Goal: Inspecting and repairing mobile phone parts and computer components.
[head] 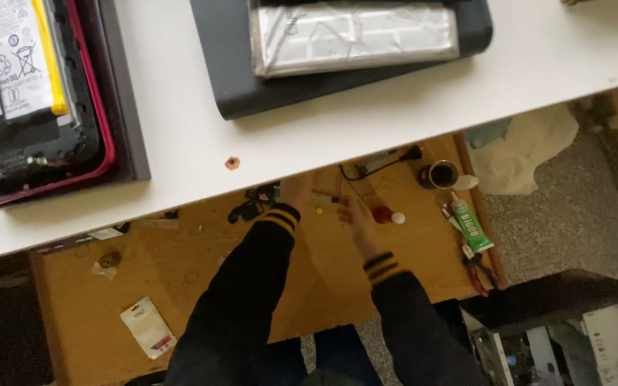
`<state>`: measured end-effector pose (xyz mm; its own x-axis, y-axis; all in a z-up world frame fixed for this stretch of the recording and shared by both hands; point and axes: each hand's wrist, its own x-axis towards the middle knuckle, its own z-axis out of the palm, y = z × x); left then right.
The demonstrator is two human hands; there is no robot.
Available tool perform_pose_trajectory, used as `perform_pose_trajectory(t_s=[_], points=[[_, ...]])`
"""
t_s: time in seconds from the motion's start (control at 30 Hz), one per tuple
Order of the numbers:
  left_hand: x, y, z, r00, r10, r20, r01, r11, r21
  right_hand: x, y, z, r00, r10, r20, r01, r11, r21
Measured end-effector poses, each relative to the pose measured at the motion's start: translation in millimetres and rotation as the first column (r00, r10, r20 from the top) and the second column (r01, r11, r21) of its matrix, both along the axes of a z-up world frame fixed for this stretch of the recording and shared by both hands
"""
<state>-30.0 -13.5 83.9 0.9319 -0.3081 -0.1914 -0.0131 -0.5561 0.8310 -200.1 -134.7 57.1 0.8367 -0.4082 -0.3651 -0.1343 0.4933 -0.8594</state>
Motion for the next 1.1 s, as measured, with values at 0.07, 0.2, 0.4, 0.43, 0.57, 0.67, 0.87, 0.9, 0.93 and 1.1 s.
perform_pose_trajectory(t_s=[0.07,0.2,0.4,0.43,0.57,0.67,0.87,0.9,0.93,1.1], points=[[6.0,13.0,-39.1,0.977,-0.147,0.152,0.119,0.977,0.178,32.2,-8.1,15.0,0.997,-0.046,-0.066,0.064,0.949,0.309],[-32.9,11.0,136.6,0.978,-0.160,0.130,0.131,0.969,0.208,78.3,-22.0,1.7,0.999,-0.035,-0.019,0.035,0.558,0.829],[-69.3,47.0,88.7,0.970,-0.239,0.036,0.215,0.922,0.322,82.6,-23.3,-103.7,0.987,-0.161,0.007,0.129,0.817,0.562],[-79.2,55.5,81.4,0.974,-0.224,0.038,0.200,0.925,0.323,74.5,-20.3,-76.1,0.989,-0.145,0.009,0.115,0.819,0.562],[-106.6,86.8,81.2,0.922,-0.151,0.356,0.138,0.989,0.061,55.9,0.1,45.8,0.984,-0.172,0.043,0.141,0.906,0.398],[-120.5,111.1,113.0,0.971,-0.105,0.216,0.130,0.986,-0.103,35.7,17.4,102.6,0.987,-0.163,0.002,0.158,0.958,0.238],[-148.3,184.5,170.2,0.946,-0.167,-0.278,0.042,0.914,-0.404,-1.3,60.5,221.7,0.992,0.125,0.031,-0.127,0.991,0.047],[-156.9,200.3,162.4,0.963,-0.172,-0.209,0.063,0.893,-0.446,-7.1,66.6,216.1,0.983,0.172,0.066,-0.173,0.985,0.014],[-163.7,213.7,164.0,0.969,-0.144,-0.203,0.039,0.894,-0.446,-13.5,74.9,223.3,0.977,0.201,0.071,-0.202,0.979,0.012],[-204.4,271.2,201.9,0.933,-0.170,-0.316,-0.134,0.652,-0.746,-39.7,116.9,220.9,0.856,0.493,0.152,-0.455,0.861,-0.228]])
